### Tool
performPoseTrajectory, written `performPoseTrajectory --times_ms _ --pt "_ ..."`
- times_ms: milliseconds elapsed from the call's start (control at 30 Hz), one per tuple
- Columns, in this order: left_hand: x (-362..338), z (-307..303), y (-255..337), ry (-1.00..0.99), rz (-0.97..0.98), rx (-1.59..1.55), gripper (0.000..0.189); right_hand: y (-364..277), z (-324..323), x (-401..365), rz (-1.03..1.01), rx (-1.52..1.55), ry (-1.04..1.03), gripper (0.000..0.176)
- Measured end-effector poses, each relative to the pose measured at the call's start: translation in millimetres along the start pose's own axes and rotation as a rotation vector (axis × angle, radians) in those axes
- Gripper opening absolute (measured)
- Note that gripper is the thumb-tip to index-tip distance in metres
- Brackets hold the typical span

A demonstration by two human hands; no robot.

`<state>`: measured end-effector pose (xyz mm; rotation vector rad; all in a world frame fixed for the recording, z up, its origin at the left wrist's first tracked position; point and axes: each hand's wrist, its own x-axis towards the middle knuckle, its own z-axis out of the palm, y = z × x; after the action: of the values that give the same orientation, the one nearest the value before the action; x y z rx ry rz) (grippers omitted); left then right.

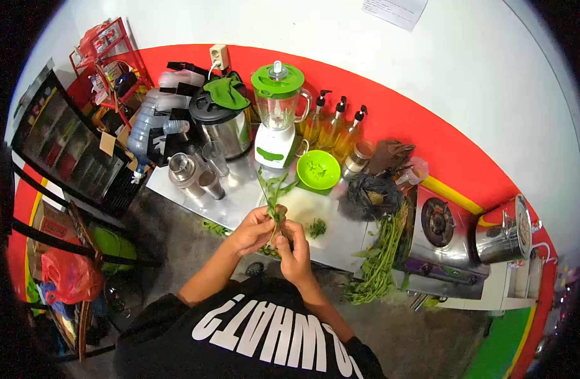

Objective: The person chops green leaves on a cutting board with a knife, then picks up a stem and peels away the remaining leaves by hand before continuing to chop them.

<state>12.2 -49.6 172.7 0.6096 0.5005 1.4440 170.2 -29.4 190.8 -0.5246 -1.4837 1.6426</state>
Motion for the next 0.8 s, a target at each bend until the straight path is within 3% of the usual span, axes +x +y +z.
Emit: performPoseTrajectory --times_ms 500,800 --pt "-10.9 -1.1 -15.5 -0.04 -0.067 -0.08 0.034 3.3 1.1 -14.9 0.009 0.007 0.039 0.033" --pt "-26.1 3.1 -8.8 0.017 -0.037 -0.04 0.017 12.7 -0.4 -19.5 0.056 0.037 -0.009 0.03"
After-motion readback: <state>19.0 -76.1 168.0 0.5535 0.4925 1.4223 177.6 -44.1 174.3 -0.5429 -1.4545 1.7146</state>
